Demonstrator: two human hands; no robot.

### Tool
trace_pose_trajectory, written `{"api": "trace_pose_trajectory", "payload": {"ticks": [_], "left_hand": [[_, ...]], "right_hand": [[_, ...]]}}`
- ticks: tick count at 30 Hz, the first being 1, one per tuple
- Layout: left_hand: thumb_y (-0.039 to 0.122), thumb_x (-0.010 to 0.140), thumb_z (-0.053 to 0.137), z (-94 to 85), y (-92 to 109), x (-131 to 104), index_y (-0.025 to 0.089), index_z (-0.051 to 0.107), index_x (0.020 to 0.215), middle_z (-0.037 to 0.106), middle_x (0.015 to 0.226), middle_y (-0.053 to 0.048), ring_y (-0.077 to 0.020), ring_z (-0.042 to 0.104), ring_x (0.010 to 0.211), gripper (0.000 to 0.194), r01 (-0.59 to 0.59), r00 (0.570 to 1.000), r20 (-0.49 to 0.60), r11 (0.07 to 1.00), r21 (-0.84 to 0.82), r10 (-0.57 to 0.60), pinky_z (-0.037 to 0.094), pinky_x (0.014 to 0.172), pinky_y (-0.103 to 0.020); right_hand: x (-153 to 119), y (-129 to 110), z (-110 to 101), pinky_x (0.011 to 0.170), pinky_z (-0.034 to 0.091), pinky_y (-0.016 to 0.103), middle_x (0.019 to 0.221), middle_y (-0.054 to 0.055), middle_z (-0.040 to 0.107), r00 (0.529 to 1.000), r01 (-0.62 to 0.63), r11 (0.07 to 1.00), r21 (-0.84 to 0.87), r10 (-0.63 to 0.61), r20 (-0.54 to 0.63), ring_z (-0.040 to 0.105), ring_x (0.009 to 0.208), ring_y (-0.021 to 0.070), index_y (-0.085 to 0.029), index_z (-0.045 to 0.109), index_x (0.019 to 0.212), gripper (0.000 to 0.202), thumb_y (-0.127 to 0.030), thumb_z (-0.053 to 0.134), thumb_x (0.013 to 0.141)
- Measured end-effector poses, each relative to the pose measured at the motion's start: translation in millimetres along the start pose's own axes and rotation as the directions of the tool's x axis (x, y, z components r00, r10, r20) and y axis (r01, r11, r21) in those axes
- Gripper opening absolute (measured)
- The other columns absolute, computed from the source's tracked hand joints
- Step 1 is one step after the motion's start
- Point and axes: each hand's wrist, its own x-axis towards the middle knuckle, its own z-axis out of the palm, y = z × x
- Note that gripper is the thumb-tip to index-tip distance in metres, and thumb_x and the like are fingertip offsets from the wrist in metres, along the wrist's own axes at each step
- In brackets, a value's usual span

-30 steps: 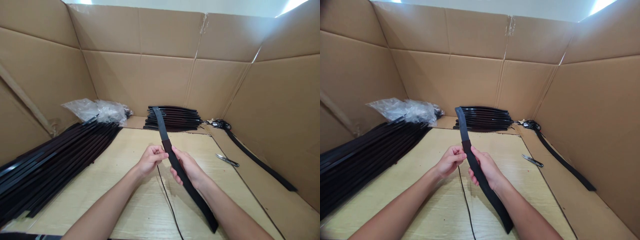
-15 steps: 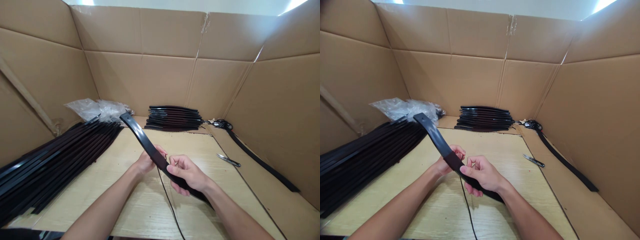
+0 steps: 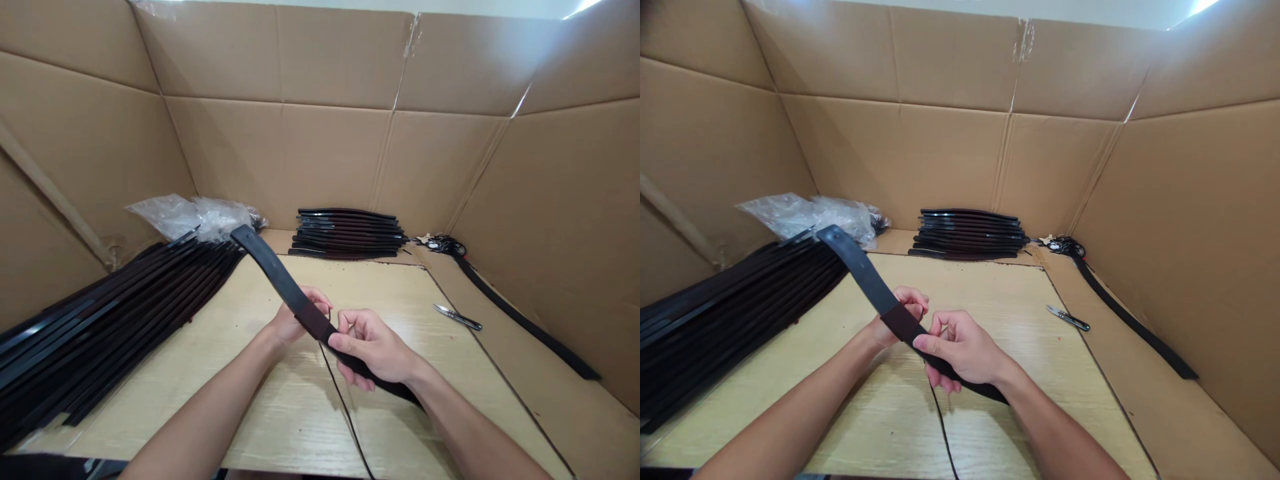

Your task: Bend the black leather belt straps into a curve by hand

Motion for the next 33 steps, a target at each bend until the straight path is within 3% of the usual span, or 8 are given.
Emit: {"api": "trace_pose_trajectory", "payload": {"ticks": [4,10,14,22,26,30,33], "left_hand": [[0.034,0.034,0.080,5.4,5,-3,0.006,0.053,0.056,0.053,0.049,0.001,-0.0023,0.046,0.043,0.045,-0.009,1.000,-0.019,0.996,-0.092,0.008,0.029,0.042,-0.014],[0.032,0.041,0.079,3.0,5,-1,0.008,0.050,0.064,0.040,0.043,0.008,0.0066,0.024,0.034,0.044,0.051,0.996,0.074,0.997,-0.064,-0.047,0.012,0.042,-0.012],[0.035,0.037,0.083,4.6,6,-2,0.009,0.049,0.069,0.041,0.047,0.009,0.0066,0.026,0.036,0.053,0.047,0.990,0.136,0.998,-0.050,-0.040,0.010,0.041,-0.012],[0.039,0.043,0.079,7.1,3,-2,0.012,0.035,0.060,0.031,0.041,0.010,0.0060,0.023,0.035,0.054,0.063,0.997,0.051,0.997,-0.052,-0.060,0.010,0.043,-0.012],[0.038,0.044,0.079,2.6,5,1,0.013,0.034,0.062,0.027,0.041,0.011,0.0061,0.021,0.035,0.055,0.051,0.998,0.039,0.993,-0.108,-0.047,0.007,0.043,-0.013],[0.039,0.048,0.078,1.8,6,3,0.014,0.033,0.063,0.020,0.041,0.012,0.0061,0.018,0.035,0.054,0.023,0.999,-0.027,0.992,-0.127,-0.027,0.006,0.042,-0.014],[0.041,0.043,0.080,4.9,6,3,0.013,0.041,0.067,0.029,0.042,0.011,0.0063,0.019,0.035,0.055,0.022,0.998,-0.048,0.995,-0.093,-0.027,0.006,0.041,-0.013]], "right_hand": [[-2,-3,-2,0.031,0.030,0.012,0.052,-0.008,0.054,0.994,0.017,1.000,0.007,-0.016,-0.111,0.042,0.032,0.0009,-0.014,0.025,0.088,0.065,-0.067,0.052,0.060],[1,-8,-7,0.031,0.028,0.011,0.051,-0.008,0.052,0.955,0.101,0.993,0.061,-0.079,-0.286,0.042,0.032,0.0007,-0.014,0.022,0.085,0.065,-0.067,0.051,0.060],[5,-7,-10,0.031,0.029,0.012,0.051,-0.007,0.053,0.938,0.112,0.991,0.079,-0.079,-0.339,0.043,0.034,0.0020,-0.014,0.023,0.083,0.067,-0.069,0.051,0.058],[5,-8,-7,0.035,0.031,0.009,0.055,-0.006,0.055,0.925,0.125,0.989,0.085,-0.085,-0.371,0.044,0.036,-0.0009,-0.013,0.025,0.081,0.065,-0.067,0.054,0.057],[4,-8,-7,0.044,0.040,0.008,0.070,0.000,0.064,0.930,0.189,0.964,0.188,-0.114,-0.349,0.052,0.047,-0.0020,-0.011,0.029,0.081,0.062,-0.064,0.052,0.060],[7,-7,-11,0.051,0.042,0.007,0.081,0.002,0.066,0.937,0.222,0.929,0.295,-0.119,-0.330,0.053,0.053,-0.0048,-0.011,0.037,0.092,0.056,-0.051,0.061,0.060],[11,-6,-12,0.052,0.042,0.008,0.075,-0.002,0.062,0.933,0.224,0.917,0.330,-0.104,-0.345,0.052,0.053,-0.0055,-0.017,0.041,0.110,0.066,-0.044,0.068,0.056]]}}
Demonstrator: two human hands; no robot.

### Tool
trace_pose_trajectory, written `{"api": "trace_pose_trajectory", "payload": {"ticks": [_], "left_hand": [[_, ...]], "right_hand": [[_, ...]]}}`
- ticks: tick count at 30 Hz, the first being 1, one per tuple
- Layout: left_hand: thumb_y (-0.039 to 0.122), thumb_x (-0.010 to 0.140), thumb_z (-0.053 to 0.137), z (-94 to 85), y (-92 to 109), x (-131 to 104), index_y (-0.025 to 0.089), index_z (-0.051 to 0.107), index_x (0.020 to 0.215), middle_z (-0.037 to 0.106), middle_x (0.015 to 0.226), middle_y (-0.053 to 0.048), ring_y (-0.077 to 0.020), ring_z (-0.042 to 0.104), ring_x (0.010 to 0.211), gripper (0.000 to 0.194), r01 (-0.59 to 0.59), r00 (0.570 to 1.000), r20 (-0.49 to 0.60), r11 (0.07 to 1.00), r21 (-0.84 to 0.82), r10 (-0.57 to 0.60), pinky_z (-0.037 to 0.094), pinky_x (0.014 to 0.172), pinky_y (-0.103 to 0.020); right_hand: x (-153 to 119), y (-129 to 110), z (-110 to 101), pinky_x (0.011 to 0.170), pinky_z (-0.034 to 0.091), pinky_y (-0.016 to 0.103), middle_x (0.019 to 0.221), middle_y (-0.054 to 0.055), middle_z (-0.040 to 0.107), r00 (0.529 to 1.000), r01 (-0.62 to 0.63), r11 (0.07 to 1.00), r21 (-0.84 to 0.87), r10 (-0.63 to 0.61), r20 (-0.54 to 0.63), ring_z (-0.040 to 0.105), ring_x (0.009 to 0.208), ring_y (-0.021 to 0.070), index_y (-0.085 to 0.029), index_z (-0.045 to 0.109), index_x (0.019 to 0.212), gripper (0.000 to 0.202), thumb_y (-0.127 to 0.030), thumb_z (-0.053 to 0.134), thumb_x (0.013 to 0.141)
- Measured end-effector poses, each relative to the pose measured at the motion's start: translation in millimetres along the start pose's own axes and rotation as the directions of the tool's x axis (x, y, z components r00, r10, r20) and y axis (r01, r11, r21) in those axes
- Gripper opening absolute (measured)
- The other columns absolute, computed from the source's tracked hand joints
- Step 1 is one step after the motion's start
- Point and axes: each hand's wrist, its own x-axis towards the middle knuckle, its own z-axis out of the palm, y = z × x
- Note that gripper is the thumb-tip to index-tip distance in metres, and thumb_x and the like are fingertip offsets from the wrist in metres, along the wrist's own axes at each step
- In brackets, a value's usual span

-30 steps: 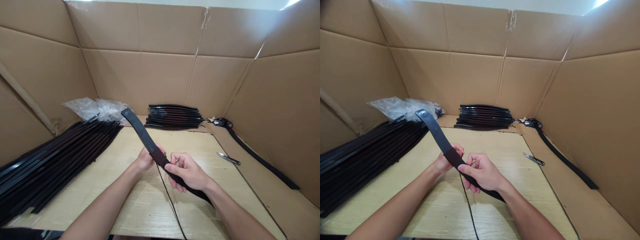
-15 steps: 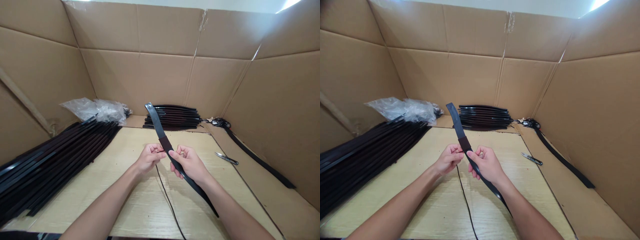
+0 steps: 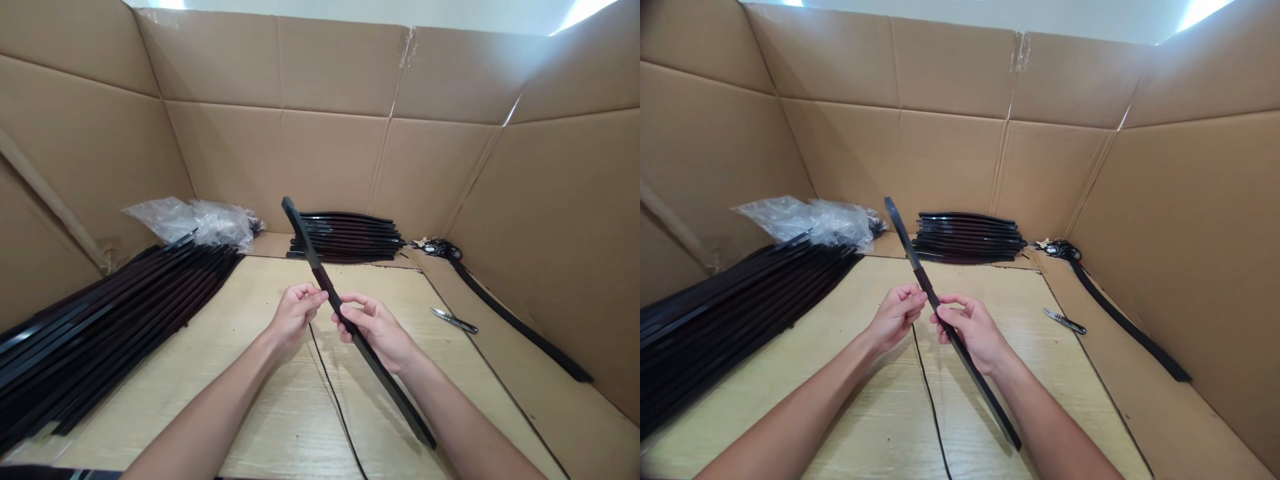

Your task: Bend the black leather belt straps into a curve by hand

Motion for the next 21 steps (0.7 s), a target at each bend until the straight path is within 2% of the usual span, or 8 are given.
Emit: {"api": "trace_pose_trajectory", "payload": {"ticks": [3,6,12,14,18,21], "left_hand": [[0.040,0.035,0.083,2.2,-0.4,-0.2,0.010,0.048,0.073,0.042,0.048,0.009,0.0065,0.023,0.035,0.059,-0.006,0.999,0.032,1.000,0.018,0.005,0.007,0.040,-0.014],[0.041,0.037,0.083,1.5,-0.7,-1.3,0.010,0.046,0.069,0.039,0.046,0.010,0.0064,0.023,0.035,0.058,-0.004,0.999,0.054,1.000,0.009,0.003,0.007,0.040,-0.013],[0.039,0.042,0.081,0.9,0.9,-5.3,0.010,0.048,0.074,0.042,0.049,0.009,0.0065,0.023,0.035,0.055,0.039,0.994,0.103,0.999,0.022,-0.041,0.007,0.040,-0.013],[0.038,0.042,0.081,1.7,0.6,-5.6,0.010,0.045,0.070,0.038,0.046,0.010,0.0063,0.022,0.035,0.053,0.043,0.994,0.100,0.999,0.018,-0.044,0.007,0.040,-0.013],[0.036,0.040,0.082,2.1,-1.9,-4.0,0.013,0.036,0.064,0.028,0.042,0.011,0.0060,0.020,0.034,0.056,0.045,0.997,0.056,0.999,-0.015,-0.044,0.008,0.039,-0.013],[0.035,0.042,0.081,1.6,-3.3,-2.8,0.014,0.035,0.064,0.025,0.041,0.012,0.0059,0.019,0.034,0.056,0.037,0.999,0.012,0.998,-0.050,-0.036,0.007,0.040,-0.013]], "right_hand": [[2.0,1.4,2.4,0.051,0.043,0.010,0.068,-0.006,0.055,0.999,-0.016,1.000,-0.013,0.015,-0.035,0.050,0.052,-0.0070,-0.016,0.046,0.110,0.070,-0.041,0.073,0.051],[0.7,2.3,3.9,0.047,0.042,0.010,0.066,-0.007,0.051,0.999,-0.041,0.998,-0.047,0.040,-0.020,0.045,0.050,-0.0094,-0.011,0.048,0.098,0.064,-0.043,0.074,0.049],[-1.9,5.5,0.7,0.047,0.048,0.012,0.078,-0.006,0.055,0.988,-0.079,0.991,-0.106,0.093,0.127,0.057,0.054,-0.0027,-0.016,0.031,0.098,0.065,-0.047,0.068,0.055],[-1.3,6.4,0.5,0.043,0.044,0.011,0.079,-0.006,0.058,0.985,-0.088,0.990,-0.114,0.104,0.137,0.055,0.049,-0.0013,-0.018,0.026,0.095,0.064,-0.048,0.066,0.056],[-0.2,5.0,2.1,0.035,0.027,0.007,0.073,-0.006,0.059,0.995,-0.018,0.995,-0.102,0.028,0.099,0.043,0.038,-0.0040,-0.017,0.023,0.089,0.061,-0.049,0.065,0.057],[0.3,1.6,2.5,0.036,0.027,0.008,0.067,-0.005,0.056,0.999,0.001,1.000,-0.024,0.000,0.053,0.042,0.038,-0.0031,-0.016,0.026,0.087,0.052,-0.055,0.053,0.064]]}}
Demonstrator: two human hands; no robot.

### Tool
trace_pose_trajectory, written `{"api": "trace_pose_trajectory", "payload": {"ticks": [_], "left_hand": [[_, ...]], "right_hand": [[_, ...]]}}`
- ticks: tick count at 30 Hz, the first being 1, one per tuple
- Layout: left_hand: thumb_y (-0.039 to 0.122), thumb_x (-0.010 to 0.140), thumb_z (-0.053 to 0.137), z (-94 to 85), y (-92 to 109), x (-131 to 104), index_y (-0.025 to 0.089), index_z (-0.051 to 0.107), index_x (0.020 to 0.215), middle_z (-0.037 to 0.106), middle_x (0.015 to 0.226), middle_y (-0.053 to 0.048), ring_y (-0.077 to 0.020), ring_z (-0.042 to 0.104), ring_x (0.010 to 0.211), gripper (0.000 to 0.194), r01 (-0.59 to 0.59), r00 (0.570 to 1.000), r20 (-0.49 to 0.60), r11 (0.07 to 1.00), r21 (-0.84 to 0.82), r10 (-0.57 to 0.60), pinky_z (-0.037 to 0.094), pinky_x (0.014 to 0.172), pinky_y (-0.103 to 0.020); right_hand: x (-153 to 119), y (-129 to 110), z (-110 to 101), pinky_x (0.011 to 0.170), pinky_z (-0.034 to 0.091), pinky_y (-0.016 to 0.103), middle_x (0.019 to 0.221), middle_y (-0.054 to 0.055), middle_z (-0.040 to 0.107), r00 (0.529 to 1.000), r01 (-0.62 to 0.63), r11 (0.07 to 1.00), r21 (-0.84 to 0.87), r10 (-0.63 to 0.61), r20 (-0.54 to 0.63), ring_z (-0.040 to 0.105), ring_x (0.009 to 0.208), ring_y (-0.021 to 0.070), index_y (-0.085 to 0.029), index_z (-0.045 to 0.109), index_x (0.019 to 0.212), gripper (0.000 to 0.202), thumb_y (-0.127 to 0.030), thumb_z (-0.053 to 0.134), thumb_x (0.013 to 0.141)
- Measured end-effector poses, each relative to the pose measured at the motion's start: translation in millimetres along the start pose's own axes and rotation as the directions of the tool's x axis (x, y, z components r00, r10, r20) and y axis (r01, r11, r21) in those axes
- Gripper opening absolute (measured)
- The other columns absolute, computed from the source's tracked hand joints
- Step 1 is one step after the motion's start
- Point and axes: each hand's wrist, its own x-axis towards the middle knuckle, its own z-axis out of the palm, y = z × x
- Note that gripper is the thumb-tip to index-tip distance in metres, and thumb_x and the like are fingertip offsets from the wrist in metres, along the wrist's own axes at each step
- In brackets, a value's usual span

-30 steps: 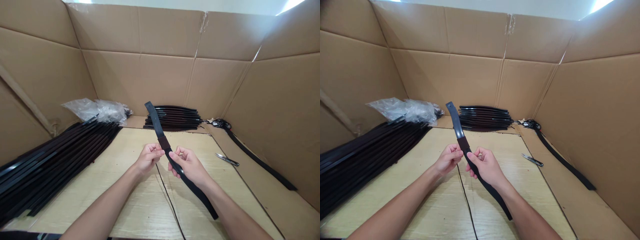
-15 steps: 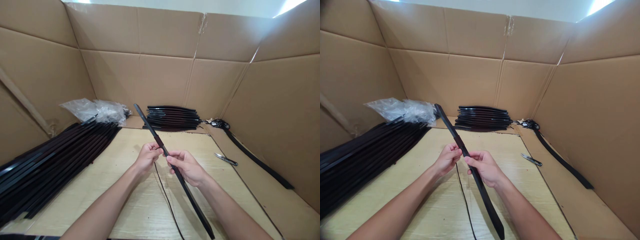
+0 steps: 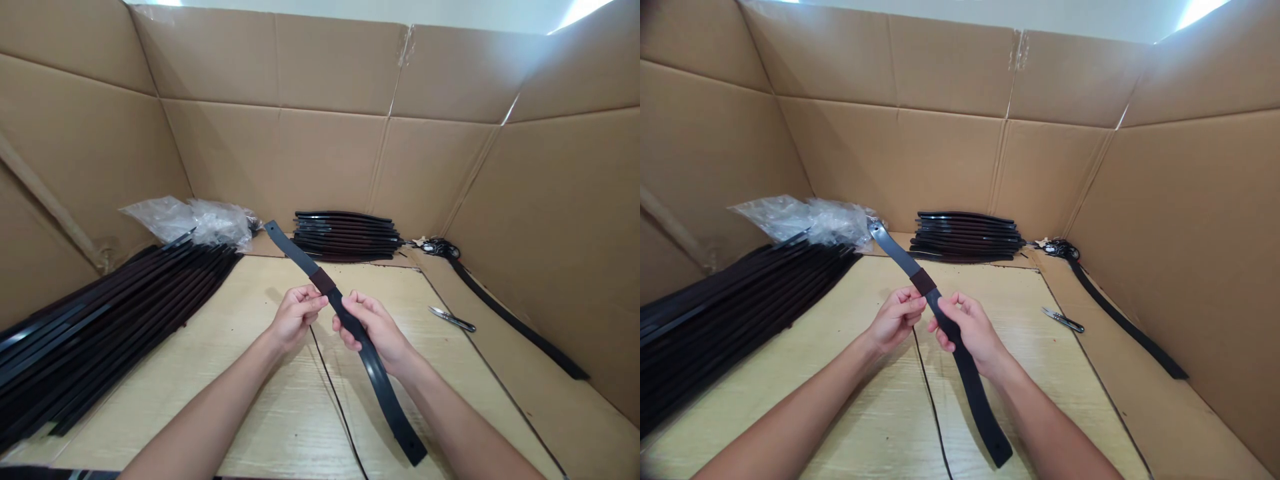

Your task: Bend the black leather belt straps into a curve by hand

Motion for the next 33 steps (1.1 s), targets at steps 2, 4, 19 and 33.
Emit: {"api": "trace_pose_trajectory", "payload": {"ticks": [2,4,19,33], "left_hand": [[0.033,0.043,0.081,-0.3,0,0,0.013,0.036,0.064,0.026,0.041,0.012,0.0061,0.019,0.034,0.053,-0.015,1.000,-0.024,1.000,-0.017,0.014,0.006,0.040,-0.014],[0.033,0.045,0.080,-0.3,1,0,0.013,0.038,0.064,0.026,0.041,0.011,0.0062,0.019,0.034,0.051,-0.022,0.999,-0.044,1.000,-0.008,0.022,0.006,0.041,-0.014],[0.041,0.038,0.083,-5.3,1,0,0.009,0.050,0.074,0.041,0.045,0.009,0.0065,0.023,0.035,0.058,0.054,0.989,0.131,0.996,0.074,-0.063,0.006,0.040,-0.013],[0.028,0.025,0.087,-5.7,4,0,0.005,0.054,0.063,0.059,0.056,0.001,-0.0025,0.050,0.048,0.055,0.006,0.989,0.150,0.999,0.049,-0.014,0.029,0.045,-0.012]], "right_hand": [[1,-2,-1,0.039,0.030,0.009,0.068,-0.004,0.056,1.000,0.007,0.999,0.048,-0.006,-0.019,0.046,0.043,-0.0020,-0.014,0.029,0.085,0.048,-0.054,0.050,0.067],[1,-3,-3,0.043,0.034,0.008,0.071,-0.003,0.057,0.999,0.020,0.998,0.063,-0.018,-0.034,0.049,0.047,-0.0028,-0.013,0.031,0.083,0.046,-0.050,0.052,0.066],[-4,-1,-6,0.051,0.050,0.012,0.075,-0.007,0.055,0.985,-0.123,0.989,-0.084,0.132,0.108,0.059,0.058,-0.0015,-0.014,0.037,0.096,0.062,-0.042,0.071,0.053],[-8,1,2,0.035,0.028,0.007,0.056,-0.008,0.052,0.983,-0.035,0.977,-0.212,0.072,0.170,0.040,0.035,-0.0028,-0.016,0.019,0.087,0.062,-0.057,0.057,0.061]]}}
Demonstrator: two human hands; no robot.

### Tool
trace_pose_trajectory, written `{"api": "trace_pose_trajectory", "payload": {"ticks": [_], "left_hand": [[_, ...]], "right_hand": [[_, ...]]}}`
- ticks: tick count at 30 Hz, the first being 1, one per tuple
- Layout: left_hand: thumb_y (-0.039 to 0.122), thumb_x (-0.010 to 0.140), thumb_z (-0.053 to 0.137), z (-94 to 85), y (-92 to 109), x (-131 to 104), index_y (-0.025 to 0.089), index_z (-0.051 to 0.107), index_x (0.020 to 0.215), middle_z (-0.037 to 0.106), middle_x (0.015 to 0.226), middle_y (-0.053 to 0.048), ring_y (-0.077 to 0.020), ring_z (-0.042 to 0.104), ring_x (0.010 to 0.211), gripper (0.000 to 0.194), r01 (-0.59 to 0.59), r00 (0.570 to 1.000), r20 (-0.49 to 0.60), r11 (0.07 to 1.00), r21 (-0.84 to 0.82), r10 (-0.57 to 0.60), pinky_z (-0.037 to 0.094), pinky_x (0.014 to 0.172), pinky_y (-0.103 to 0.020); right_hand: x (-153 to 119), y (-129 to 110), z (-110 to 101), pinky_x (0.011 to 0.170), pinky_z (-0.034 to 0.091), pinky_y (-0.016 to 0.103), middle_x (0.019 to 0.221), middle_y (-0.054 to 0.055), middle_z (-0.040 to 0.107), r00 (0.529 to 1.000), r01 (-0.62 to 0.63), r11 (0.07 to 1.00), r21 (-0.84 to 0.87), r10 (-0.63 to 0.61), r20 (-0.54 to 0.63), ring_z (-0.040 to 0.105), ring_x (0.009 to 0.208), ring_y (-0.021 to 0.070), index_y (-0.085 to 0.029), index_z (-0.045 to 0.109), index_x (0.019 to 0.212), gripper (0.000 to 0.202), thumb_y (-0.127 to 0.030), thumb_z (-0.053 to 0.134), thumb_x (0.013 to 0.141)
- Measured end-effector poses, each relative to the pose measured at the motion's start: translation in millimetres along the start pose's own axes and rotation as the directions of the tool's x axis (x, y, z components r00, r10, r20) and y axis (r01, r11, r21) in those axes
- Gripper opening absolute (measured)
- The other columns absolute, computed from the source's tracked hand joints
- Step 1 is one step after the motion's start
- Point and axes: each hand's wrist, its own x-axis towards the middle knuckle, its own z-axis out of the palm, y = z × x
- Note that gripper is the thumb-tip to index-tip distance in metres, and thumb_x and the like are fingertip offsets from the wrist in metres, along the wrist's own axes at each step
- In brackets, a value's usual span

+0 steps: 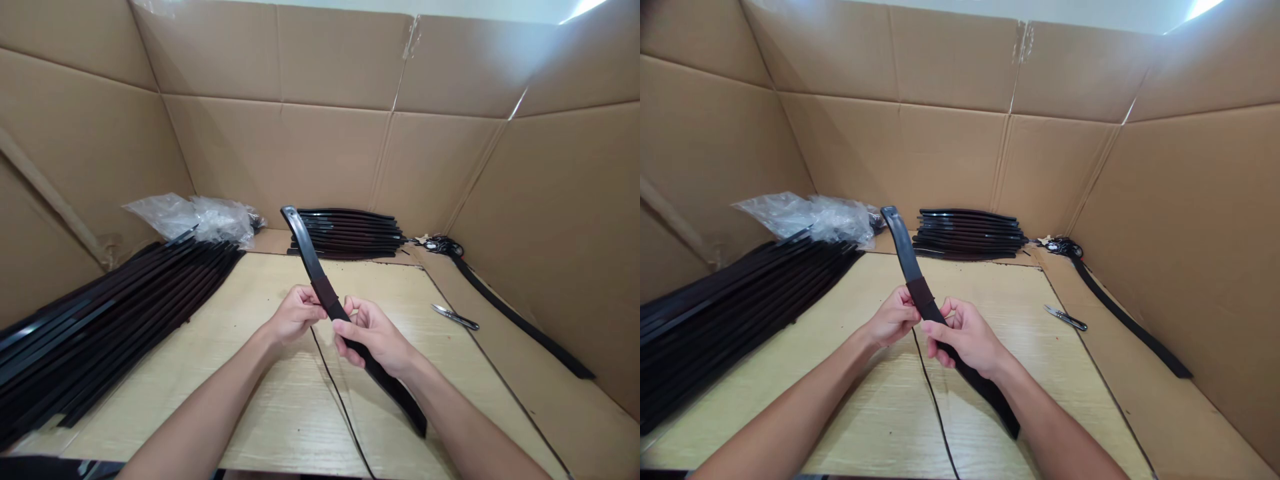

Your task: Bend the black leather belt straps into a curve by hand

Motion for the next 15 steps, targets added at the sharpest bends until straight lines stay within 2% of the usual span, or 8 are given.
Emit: {"api": "trace_pose_trajectory", "payload": {"ticks": [4,8,11,15], "left_hand": [[0.034,0.024,0.086,-1.5,-0.6,-2.0,0.006,0.049,0.055,0.052,0.047,0.003,-0.0007,0.041,0.038,0.055,0.005,0.999,-0.048,1.000,0.003,-0.005,0.023,0.039,-0.012],[0.045,0.026,0.085,-3.1,-4.3,-1.8,0.005,0.052,0.055,0.055,0.052,0.001,-0.0031,0.049,0.042,0.059,-0.019,0.997,-0.074,1.000,0.023,0.021,0.035,0.041,-0.014],[0.046,0.027,0.084,-3.6,-6.7,0.0,0.004,0.055,0.056,0.055,0.051,0.001,-0.0014,0.047,0.040,0.059,-0.046,0.996,-0.067,0.996,0.075,0.051,0.034,0.040,-0.012],[0.045,0.024,0.085,-4.7,-8.4,2.3,0.004,0.055,0.055,0.054,0.047,0.001,-0.0008,0.043,0.037,0.059,-0.023,0.999,-0.033,0.996,0.086,0.026,0.029,0.038,-0.012]], "right_hand": [[-6.1,-0.3,2.6,0.032,0.027,0.008,0.052,-0.010,0.050,0.996,-0.055,0.996,-0.066,0.059,0.063,0.038,0.031,-0.0019,-0.016,0.020,0.089,0.066,-0.057,0.061,0.058],[-8.8,1.5,5.3,0.032,0.029,0.008,0.052,-0.010,0.050,0.989,-0.098,0.990,-0.103,0.108,0.104,0.039,0.032,-0.0023,-0.014,0.023,0.089,0.068,-0.056,0.065,0.054],[-9.7,1.7,5.8,0.033,0.029,0.007,0.053,-0.010,0.050,0.987,-0.110,0.986,-0.124,0.123,0.104,0.039,0.033,-0.0034,-0.014,0.025,0.089,0.067,-0.056,0.064,0.055],[-10.6,0.9,5.3,0.033,0.030,0.007,0.053,-0.010,0.049,0.983,-0.118,0.982,-0.150,0.136,0.121,0.039,0.033,-0.0039,-0.013,0.025,0.089,0.069,-0.058,0.063,0.054]]}}
